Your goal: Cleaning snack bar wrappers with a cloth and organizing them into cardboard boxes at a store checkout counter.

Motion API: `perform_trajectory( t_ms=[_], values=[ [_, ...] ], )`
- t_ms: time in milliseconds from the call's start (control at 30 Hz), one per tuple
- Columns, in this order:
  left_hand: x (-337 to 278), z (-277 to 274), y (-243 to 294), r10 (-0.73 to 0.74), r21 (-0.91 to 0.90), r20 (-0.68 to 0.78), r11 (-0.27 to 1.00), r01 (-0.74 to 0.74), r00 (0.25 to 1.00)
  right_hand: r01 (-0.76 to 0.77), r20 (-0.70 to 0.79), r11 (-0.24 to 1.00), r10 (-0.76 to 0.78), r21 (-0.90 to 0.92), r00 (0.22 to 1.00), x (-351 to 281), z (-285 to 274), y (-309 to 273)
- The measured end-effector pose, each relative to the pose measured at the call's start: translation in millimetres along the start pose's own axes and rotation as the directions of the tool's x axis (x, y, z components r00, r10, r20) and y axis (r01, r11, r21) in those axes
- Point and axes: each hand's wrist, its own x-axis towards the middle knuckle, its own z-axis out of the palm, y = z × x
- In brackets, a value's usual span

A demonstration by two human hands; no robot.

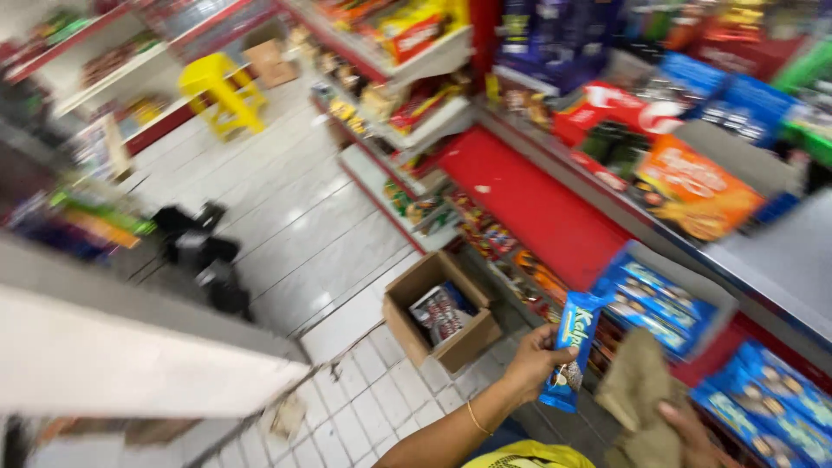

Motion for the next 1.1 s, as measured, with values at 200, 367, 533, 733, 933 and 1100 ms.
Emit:
perform_trajectory(
  t_ms=[200,367,533,733,933,1100],
  values=[
    [4.9,44.2,-12.3,-0.048,0.204,0.083,0.978,0.031,0.995,-0.016,-0.251,0.929,0.116,0.37,0.961,24.1,64.2,-127.7],
    [5.9,43.8,-25.4,-0.184,0.351,0.159,0.929,0.119,0.97,0.051,-0.42,0.894,0.158,0.445,0.894,3.6,72.9,-130.2],
    [9.2,45.6,-17.8,-0.332,0.368,0.305,0.906,0.211,0.892,0.277,-0.612,0.768,0.181,0.577,0.77,-8.7,59.9,-128.6],
    [5.0,28.1,-5.0,-0.371,0.423,0.235,0.871,0.249,0.898,0.7,-0.846,0.576,-0.027,0.423,0.533,12.8,-21.9,-152.1],
    [25.3,-2.9,-25.3,-0.238,0.498,0.275,0.864,0.073,0.932,0.676,-0.829,0.536,0.082,0.505,0.554,87.1,-126.6,-120.6],
    [95.1,-9.7,-20.6,0.13,0.635,0.343,0.697,-0.332,0.93,0.662,-0.816,0.573,0.021,0.483,0.577,61.5,-47.0,-131.7]
  ],
)
